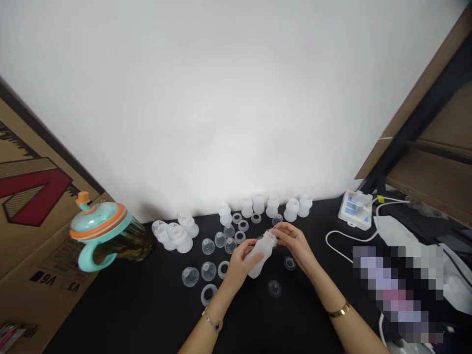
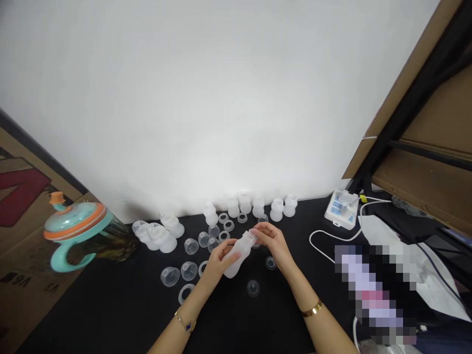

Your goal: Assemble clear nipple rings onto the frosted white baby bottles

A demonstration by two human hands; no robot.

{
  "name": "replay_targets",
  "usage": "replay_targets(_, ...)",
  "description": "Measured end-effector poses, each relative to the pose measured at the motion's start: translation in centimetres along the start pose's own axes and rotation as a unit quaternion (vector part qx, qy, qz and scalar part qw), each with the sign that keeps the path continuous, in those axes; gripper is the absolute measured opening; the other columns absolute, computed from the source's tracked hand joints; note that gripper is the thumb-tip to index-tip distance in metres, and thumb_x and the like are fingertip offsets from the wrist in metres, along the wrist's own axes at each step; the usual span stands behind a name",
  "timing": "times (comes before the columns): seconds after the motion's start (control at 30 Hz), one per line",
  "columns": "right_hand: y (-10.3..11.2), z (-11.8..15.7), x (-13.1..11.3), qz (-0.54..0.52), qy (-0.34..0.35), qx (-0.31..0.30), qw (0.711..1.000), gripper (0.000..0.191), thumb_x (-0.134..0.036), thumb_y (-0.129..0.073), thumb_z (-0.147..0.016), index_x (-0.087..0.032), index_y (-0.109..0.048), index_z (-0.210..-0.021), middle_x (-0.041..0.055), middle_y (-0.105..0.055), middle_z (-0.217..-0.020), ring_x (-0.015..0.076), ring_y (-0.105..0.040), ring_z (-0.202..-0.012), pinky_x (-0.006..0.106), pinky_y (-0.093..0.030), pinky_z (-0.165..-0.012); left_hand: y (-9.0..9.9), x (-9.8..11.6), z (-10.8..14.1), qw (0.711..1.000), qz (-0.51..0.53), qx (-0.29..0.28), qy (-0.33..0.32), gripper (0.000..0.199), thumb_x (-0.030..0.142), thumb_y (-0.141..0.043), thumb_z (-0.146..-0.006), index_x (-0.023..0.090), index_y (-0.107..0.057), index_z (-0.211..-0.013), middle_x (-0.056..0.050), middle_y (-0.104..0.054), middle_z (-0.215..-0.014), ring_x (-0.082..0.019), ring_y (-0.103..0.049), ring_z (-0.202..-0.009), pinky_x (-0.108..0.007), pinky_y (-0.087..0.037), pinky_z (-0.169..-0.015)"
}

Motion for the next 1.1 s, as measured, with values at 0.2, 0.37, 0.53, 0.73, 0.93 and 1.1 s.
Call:
replay_targets(0.2, 0.0, 0.0, 0.1, 0.002, -0.002, 0.002, 1.0, 0.031, -0.045, -0.082, -0.071, -0.021, -0.07, -0.086, 0.0057, -0.073, -0.09, 0.0226, -0.067, -0.085, 0.031, -0.053, -0.07, 0.1, 0.1, 0.0, 1.0, -0.002, 0.01, -0.005, 0.044, 0.041, -0.079, -0.071, 0.016, -0.064, -0.104, -0.007, -0.075, -0.088, -0.024, -0.07, -0.083, -0.03, -0.051, -0.072)
replay_targets(0.37, 0.1, 0.0, 0.2, 0.012, 0.001, 0.009, 1.0, 0.032, -0.047, -0.082, -0.07, -0.021, -0.07, -0.085, 0.0051, -0.073, -0.088, 0.0219, -0.066, -0.082, 0.031, -0.053, -0.068, 0.1, 0.2, 0.2, 0.999, -0.021, 0.018, -0.017, 0.044, 0.038, -0.078, -0.073, 0.017, -0.063, -0.108, -0.008, -0.075, -0.094, -0.025, -0.069, -0.09, -0.031, -0.052, -0.077)
replay_targets(0.53, 0.1, -0.1, 0.2, 0.015, -0.003, 0.007, 1.0, 0.032, -0.048, -0.083, -0.069, -0.022, -0.07, -0.084, 0.0039, -0.072, -0.087, 0.0211, -0.066, -0.08, 0.031, -0.053, -0.069, 0.1, 0.7, 0.4, 0.997, -0.059, 0.033, -0.032, 0.041, 0.037, -0.077, -0.072, 0.018, -0.065, -0.106, -0.007, -0.075, -0.093, -0.025, -0.069, -0.088, -0.032, -0.052, -0.078)
replay_targets(0.73, 0.4, -0.3, 0.5, 0.025, -0.004, 0.009, 1.0, 0.03, -0.045, -0.083, -0.07, -0.022, -0.07, -0.082, 0.0026, -0.071, -0.083, 0.0188, -0.064, -0.077, 0.029, -0.051, -0.069, 0.0, 1.1, 0.6, 0.994, -0.09, 0.04, -0.054, 0.039, 0.034, -0.075, -0.074, 0.018, -0.065, -0.108, -0.007, -0.075, -0.092, -0.025, -0.069, -0.087, -0.032, -0.051, -0.078)
replay_targets(0.93, 0.4, -0.3, 0.6, 0.024, 0.005, 0.008, 1.0, 0.028, -0.044, -0.082, -0.071, -0.021, -0.07, -0.082, 0.0025, -0.07, -0.083, 0.018, -0.063, -0.076, 0.028, -0.051, -0.067, -0.1, 1.5, 0.9, 0.986, -0.144, 0.042, -0.066, 0.041, 0.034, -0.073, -0.077, 0.018, -0.064, -0.113, -0.008, -0.074, -0.095, -0.026, -0.068, -0.088, -0.033, -0.051, -0.077)
replay_targets(1.1, 0.5, -0.3, 0.6, 0.028, 0.005, 0.01, 1.0, 0.028, -0.043, -0.082, -0.071, -0.02, -0.07, -0.081, 0.0032, -0.069, -0.081, 0.0181, -0.062, -0.075, 0.029, -0.052, -0.067, -0.1, 2.0, 1.2, 0.976, -0.194, 0.058, -0.085, 0.04, 0.034, -0.073, -0.078, 0.019, -0.065, -0.114, -0.008, -0.074, -0.097, -0.026, -0.068, -0.089, -0.034, -0.051, -0.079)
Point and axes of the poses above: each hand's wrist, its own z-axis away from the middle knuckle, its own y-axis out of the back of the hand, x = y × z, the point moved 5 cm from there along -z, towards the middle knuckle
